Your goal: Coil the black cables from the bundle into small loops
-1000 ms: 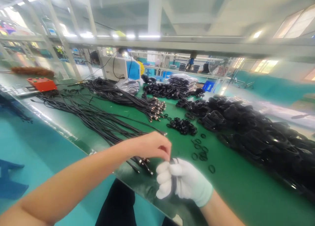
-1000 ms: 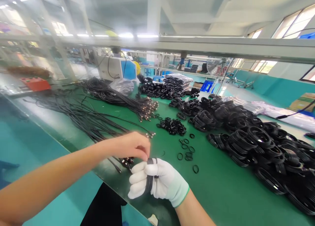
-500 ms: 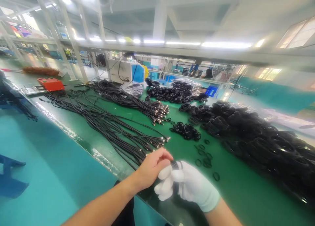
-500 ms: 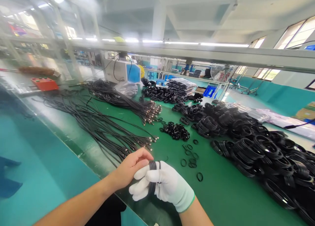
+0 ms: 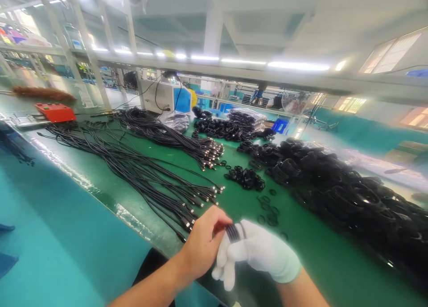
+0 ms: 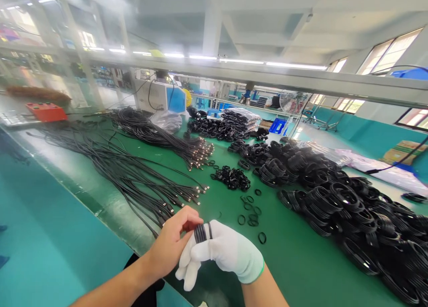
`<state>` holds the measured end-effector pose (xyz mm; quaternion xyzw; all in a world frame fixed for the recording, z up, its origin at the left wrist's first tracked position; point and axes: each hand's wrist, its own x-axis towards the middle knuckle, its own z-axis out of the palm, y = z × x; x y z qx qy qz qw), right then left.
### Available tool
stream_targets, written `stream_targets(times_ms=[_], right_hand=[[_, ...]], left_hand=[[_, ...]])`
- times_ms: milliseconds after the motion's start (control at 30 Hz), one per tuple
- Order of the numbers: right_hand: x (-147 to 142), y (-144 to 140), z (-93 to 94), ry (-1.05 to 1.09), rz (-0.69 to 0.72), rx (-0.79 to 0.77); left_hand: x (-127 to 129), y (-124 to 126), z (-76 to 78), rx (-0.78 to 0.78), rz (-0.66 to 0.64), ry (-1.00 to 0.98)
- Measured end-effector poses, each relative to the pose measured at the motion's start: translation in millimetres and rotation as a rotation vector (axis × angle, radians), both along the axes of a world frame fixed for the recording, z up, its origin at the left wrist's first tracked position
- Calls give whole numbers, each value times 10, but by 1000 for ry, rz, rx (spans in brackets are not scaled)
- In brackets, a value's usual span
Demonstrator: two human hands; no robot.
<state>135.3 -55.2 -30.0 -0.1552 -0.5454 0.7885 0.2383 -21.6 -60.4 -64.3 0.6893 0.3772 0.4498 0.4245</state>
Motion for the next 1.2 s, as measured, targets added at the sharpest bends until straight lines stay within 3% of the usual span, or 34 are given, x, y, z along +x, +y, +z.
stream_targets(times_ms=[200, 367, 533, 700, 833, 967, 1133, 1200], right_hand=[[27, -43, 34, -60, 1, 64], [18, -103, 29, -17, -12, 6], [91, -110, 24, -46, -19, -6], [126, -121, 68, -146, 22, 0], [41, -166, 150, -140, -29, 87], [80, -256, 290, -228, -201, 265], [325, -373, 474, -547, -673, 336], [336, -386, 505, -612, -739, 369]], left_hand=[[44, -28, -11, 215, 42, 16], [71, -31, -34, 451, 78, -66], [42, -47, 86, 457, -2, 11], [-15, -19, 305, 420, -226, 207], [-25, 19, 351, 511, -211, 187], [-54, 28, 394, 501, -219, 130], [-109, 48, 486, 442, -195, 143], [-110, 61, 511, 419, -192, 172]])
